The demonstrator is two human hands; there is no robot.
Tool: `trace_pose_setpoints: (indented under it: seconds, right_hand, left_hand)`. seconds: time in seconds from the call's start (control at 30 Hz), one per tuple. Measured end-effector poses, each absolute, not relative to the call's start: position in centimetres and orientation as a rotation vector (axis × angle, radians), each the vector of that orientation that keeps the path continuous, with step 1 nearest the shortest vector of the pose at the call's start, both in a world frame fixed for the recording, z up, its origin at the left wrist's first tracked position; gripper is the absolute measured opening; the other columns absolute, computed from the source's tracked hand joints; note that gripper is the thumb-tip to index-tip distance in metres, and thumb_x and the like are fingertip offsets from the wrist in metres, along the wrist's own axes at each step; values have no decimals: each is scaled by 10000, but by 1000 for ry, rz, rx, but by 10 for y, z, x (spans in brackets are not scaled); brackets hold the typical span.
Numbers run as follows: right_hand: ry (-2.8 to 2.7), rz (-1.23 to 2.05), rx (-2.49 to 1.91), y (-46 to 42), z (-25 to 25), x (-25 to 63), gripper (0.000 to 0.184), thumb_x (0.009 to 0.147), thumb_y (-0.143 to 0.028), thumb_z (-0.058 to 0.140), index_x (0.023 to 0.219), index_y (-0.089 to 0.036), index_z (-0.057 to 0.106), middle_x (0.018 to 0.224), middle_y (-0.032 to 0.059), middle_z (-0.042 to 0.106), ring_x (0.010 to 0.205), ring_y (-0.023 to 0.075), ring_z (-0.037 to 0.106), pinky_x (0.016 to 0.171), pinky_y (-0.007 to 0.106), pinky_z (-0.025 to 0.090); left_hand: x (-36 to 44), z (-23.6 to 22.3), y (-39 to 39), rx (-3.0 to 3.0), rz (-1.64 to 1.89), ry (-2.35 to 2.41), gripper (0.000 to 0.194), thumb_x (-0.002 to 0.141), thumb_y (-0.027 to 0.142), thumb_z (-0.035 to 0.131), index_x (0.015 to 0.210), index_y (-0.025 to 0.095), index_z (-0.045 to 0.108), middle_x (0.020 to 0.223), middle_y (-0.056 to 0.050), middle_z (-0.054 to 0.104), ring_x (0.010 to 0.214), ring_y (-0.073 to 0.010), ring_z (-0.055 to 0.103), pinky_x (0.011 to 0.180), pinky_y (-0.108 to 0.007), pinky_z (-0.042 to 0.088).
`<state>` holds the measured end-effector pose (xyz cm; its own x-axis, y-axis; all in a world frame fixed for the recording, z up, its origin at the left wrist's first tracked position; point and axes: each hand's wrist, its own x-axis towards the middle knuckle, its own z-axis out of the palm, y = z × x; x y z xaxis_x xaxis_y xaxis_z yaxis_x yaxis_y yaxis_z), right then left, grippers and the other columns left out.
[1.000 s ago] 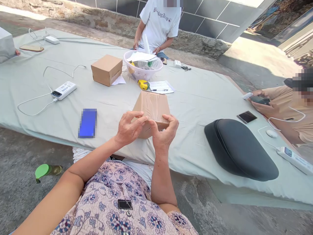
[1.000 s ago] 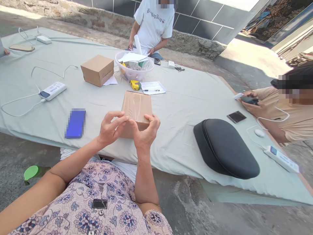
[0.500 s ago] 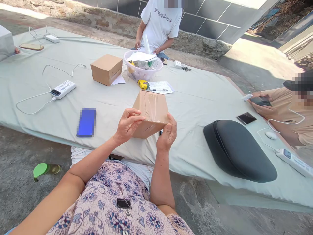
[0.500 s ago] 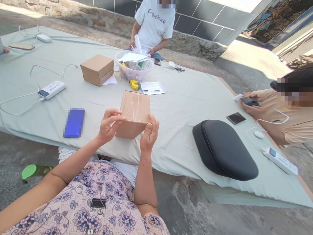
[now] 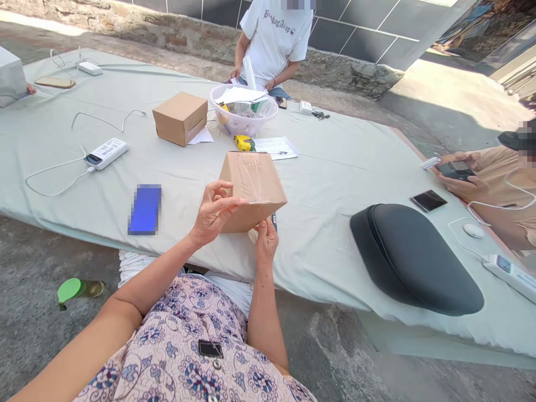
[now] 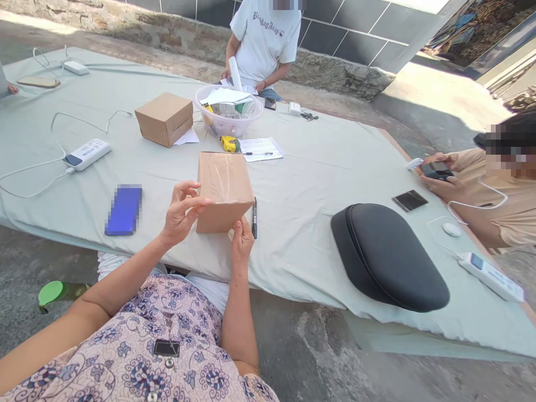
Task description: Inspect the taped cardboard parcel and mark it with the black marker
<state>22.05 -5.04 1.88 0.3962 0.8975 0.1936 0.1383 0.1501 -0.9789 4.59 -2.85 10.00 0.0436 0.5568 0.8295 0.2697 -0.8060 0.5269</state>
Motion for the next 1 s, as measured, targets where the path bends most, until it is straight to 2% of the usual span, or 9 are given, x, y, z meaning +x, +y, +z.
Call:
trace_pose_setpoints:
  seconds: [0.17,0.37,0.47,0.57,0.8,1.0]
  right_hand:
    - [-986,750,-1377,-57,11,217,568,898,-594,514,1207,-172,736,1208,125,756,991,219,686,756,332,584]
    - [-996,758,-1367,-56,8,216,533,910,-545,513,1221,-169,728,1233,125,747,1007,220,687,740,323,585]
    - [-1034,753,-1363,-56,4,216,515,918,-517,517,1254,-179,713,1290,128,726,1039,222,686,789,339,586]
    - [-1091,724,-1348,-54,-1,217,465,928,-485,520,1238,-201,718,1245,111,746,1065,222,687,863,360,578]
    - [-1131,725,-1346,-53,-2,216,384,924,-411,523,1176,-192,713,1184,107,758,1068,224,696,941,395,559]
    - [-1157,767,-1352,-54,0,212,325,865,-313,532,1120,-190,692,1057,90,760,937,206,708,871,373,567]
  left_hand:
    - [46,97,-29,2125,1873,840,258,1004,205,555,1187,317,699,1292,-64,522,883,-104,528,804,-274,550]
    - [44,69,-35,1949,1849,918,377,983,262,606,1353,328,573,1201,-54,581,865,-95,600,710,-226,557]
    - [38,50,-36,1765,1721,1055,283,948,349,652,1214,262,611,1100,-40,607,839,-98,620,679,-216,560]
    - [30,35,-36,1608,1585,1179,247,903,397,672,1062,215,624,1019,-36,635,853,-118,642,689,-225,568]
    - [13,31,-39,1674,1166,1520,140,886,292,563,971,197,620,952,-42,704,866,-155,666,789,-299,563]
    - [10,34,-38,1777,1026,1680,102,881,233,535,871,202,632,896,-44,704,777,-171,622,749,-313,487]
